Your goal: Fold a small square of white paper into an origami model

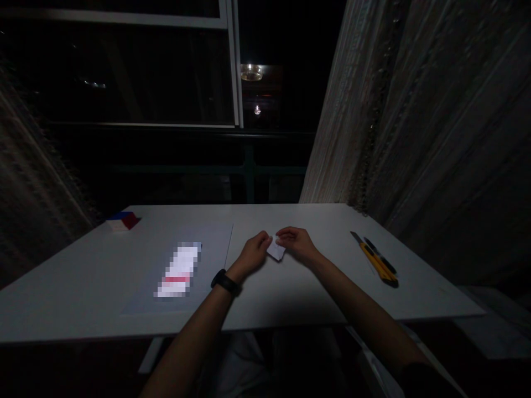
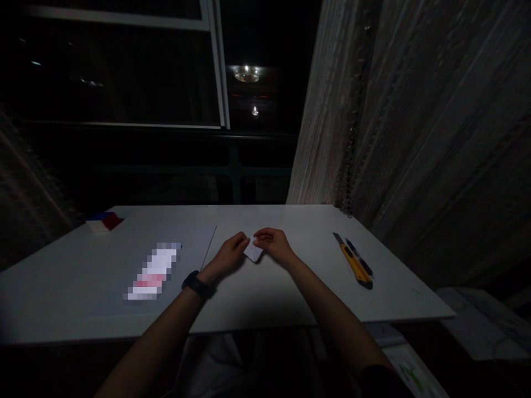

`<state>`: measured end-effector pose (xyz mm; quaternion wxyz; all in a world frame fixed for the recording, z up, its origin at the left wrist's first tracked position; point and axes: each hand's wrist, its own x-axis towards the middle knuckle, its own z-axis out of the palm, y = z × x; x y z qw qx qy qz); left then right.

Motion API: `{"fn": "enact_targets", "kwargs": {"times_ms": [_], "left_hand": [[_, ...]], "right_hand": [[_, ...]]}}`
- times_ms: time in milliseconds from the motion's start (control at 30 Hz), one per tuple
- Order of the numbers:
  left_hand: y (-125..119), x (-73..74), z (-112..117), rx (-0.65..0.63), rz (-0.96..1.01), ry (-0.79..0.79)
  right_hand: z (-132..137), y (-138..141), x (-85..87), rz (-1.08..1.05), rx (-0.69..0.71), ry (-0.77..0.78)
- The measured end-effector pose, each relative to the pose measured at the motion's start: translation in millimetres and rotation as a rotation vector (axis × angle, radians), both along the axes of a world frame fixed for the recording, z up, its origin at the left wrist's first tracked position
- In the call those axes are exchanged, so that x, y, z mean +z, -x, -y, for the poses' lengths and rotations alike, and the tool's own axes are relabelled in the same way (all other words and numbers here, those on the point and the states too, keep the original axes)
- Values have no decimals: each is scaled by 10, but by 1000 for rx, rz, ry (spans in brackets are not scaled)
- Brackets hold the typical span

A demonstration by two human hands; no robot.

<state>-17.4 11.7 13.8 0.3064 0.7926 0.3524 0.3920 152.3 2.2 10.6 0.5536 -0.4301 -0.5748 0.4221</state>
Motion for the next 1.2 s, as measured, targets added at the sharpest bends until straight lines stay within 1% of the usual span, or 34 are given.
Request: {"fn": "enact_targets", "kwargs": {"times_ms": [167, 267, 333, 433, 533, 733, 867, 967, 1100, 1200], "left_hand": [[-5, -31, -41, -1, 76, 52], [-6, -24, -47, -10, 127, 108], [-9, -20, -45, -16, 147, 146], [-17, -30, -48, -19, 148, 177], [-22, -50, -61, -24, 112, 181], [-27, -52, -60, -24, 104, 239], [-37, -64, -48, -104, 152, 309], [-41, -80, -52, -158, 179, 324], [-37, -82, -65, -133, 183, 328], [-35, -77, -67, -127, 182, 337]], "right_hand": [[17, 13, 38, 73, -51, -46], [28, 18, 53, 145, -70, -63], [31, 20, 55, 170, -75, -101], [25, 25, 42, 164, -73, -190], [12, 34, 17, 159, -74, -227], [26, 56, 22, 168, -14, -231], [52, 70, 61, 139, -36, -209], [42, 80, 45, 108, -52, -181], [0, 86, -29, 83, -49, -143], [-21, 82, -58, 86, -74, -81]]}}
